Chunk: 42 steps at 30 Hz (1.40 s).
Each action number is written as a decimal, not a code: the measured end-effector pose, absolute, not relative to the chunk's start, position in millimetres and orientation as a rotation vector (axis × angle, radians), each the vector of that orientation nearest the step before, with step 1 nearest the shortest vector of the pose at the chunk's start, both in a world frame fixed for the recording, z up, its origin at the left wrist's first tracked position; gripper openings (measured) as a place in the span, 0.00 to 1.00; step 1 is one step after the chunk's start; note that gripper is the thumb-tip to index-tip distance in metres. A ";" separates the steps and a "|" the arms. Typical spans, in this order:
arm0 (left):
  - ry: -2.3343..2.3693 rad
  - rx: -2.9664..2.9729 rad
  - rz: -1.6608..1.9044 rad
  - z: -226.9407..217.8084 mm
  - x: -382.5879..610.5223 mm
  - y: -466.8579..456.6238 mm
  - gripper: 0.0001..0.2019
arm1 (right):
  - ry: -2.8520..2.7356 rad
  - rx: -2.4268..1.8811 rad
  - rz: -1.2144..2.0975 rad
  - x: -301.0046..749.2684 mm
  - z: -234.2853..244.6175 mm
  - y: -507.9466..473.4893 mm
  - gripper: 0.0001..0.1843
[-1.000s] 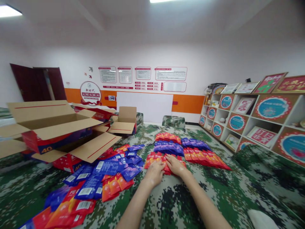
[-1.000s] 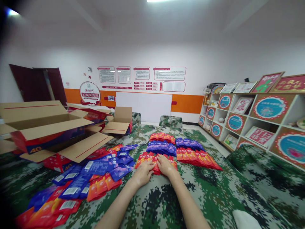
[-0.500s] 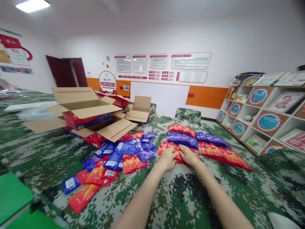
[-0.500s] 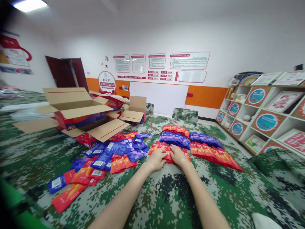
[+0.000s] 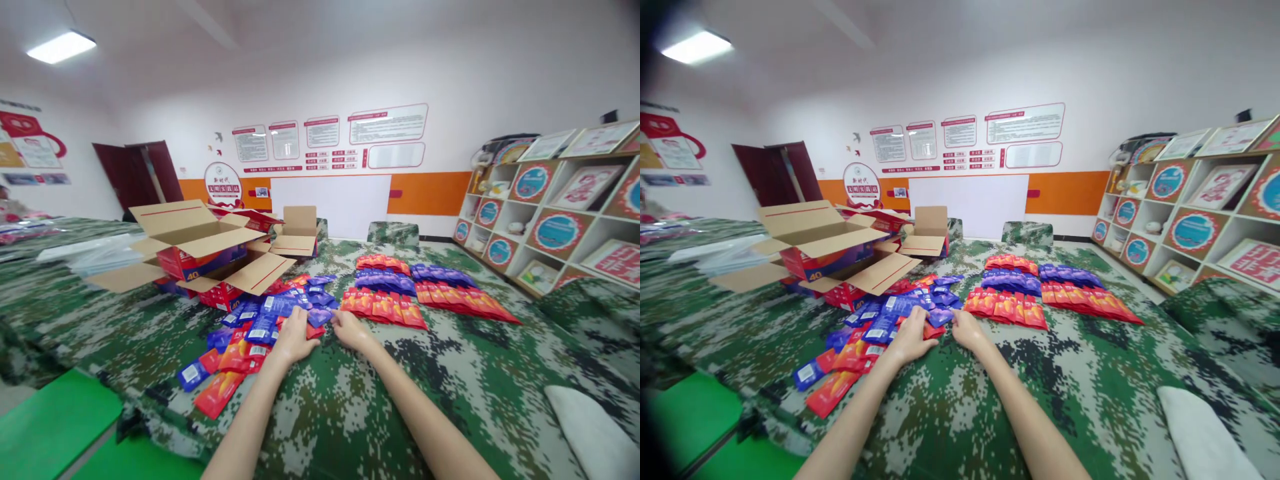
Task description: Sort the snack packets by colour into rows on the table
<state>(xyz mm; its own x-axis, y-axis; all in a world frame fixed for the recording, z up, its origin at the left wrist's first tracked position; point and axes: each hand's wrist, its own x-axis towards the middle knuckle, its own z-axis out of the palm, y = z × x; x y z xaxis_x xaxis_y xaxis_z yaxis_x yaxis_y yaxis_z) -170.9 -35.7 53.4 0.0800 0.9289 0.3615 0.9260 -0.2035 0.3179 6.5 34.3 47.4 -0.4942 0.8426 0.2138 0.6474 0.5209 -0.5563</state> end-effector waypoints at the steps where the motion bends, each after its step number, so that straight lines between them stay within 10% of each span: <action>1: 1.991 2.294 0.795 50.3 -173.5 -39.8 0.24 | -2.285 -1.197 0.603 0.6 44.4 30.2 0.22; 14: 1.817 2.453 0.801 56.6 -164.5 -70.7 0.13 | -1.865 -1.179 1.067 -4.9 31.1 5.5 0.30; 21: 1.583 2.386 1.216 74.1 -163.6 -77.0 0.16 | -1.371 -1.095 1.660 19.4 44.5 -5.4 0.08; 29: 1.413 2.409 1.317 121.3 -165.4 -110.8 0.17 | -1.242 -0.894 2.027 12.4 52.9 -10.3 0.23; 42: 1.201 1.777 1.411 72.8 -100.6 -94.0 0.26 | -1.092 -0.973 1.329 47.9 60.8 -6.8 0.09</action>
<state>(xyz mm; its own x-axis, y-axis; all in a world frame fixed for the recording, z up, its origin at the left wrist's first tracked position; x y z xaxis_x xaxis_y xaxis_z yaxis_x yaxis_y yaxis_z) -100.6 -94.0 72.8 0.0419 0.8944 0.4454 0.2973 -0.4367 0.8490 47.9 -6.8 60.8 -0.0567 0.9973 0.0462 -0.2385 0.0314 -0.9706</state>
